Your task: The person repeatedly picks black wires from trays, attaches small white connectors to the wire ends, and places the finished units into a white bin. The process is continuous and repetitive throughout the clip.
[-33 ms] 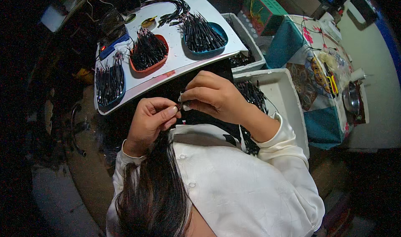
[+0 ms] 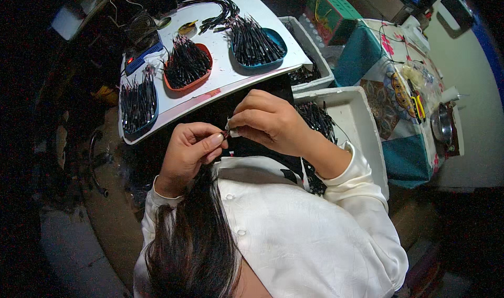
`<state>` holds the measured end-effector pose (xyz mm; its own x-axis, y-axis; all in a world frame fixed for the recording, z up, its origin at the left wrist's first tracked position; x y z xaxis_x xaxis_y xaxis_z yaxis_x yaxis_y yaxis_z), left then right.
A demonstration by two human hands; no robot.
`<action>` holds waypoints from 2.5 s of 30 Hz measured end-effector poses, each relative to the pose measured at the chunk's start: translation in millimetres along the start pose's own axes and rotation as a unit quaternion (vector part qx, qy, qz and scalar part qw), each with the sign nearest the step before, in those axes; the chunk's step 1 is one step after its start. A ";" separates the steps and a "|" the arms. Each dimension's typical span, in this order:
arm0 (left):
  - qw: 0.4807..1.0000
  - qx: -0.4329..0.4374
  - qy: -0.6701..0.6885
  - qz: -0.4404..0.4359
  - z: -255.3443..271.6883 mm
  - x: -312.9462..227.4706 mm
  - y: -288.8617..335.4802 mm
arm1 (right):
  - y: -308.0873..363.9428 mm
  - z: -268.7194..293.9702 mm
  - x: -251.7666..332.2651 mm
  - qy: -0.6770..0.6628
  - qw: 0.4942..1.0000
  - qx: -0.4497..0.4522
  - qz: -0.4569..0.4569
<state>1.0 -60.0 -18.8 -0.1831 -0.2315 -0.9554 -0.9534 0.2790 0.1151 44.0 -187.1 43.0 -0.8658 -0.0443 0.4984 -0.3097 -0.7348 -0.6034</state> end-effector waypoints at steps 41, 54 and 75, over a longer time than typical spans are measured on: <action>0.992 0.067 0.009 -0.111 4.9 13.6 9.5 | 5.8 -24.8 8.9 -0.045 0.999 0.019 -0.021; 0.950 0.057 0.298 -0.076 8.1 35.0 7.4 | 18.9 -12.3 -12.4 -0.025 0.995 -0.077 -0.050; 0.988 0.000 0.027 -0.150 9.3 20.3 11.8 | 30.6 -26.0 0.5 -0.066 0.991 -0.072 -0.092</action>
<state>-11.8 -52.7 -39.4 0.0947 -0.3539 -0.9305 -0.9667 0.1906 -0.1708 23.8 -192.0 8.6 -0.7333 -0.0130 0.6798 -0.5188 -0.6354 -0.5719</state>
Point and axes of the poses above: each hand's wrist, its own y-axis away from the middle knuckle, its own z-axis out of the back of the hand, x = y × z, the point moved 8 cm from there along -y, towards the middle knuckle, and after that the axes turned 3 degrees about x, right-handed, at the moved point
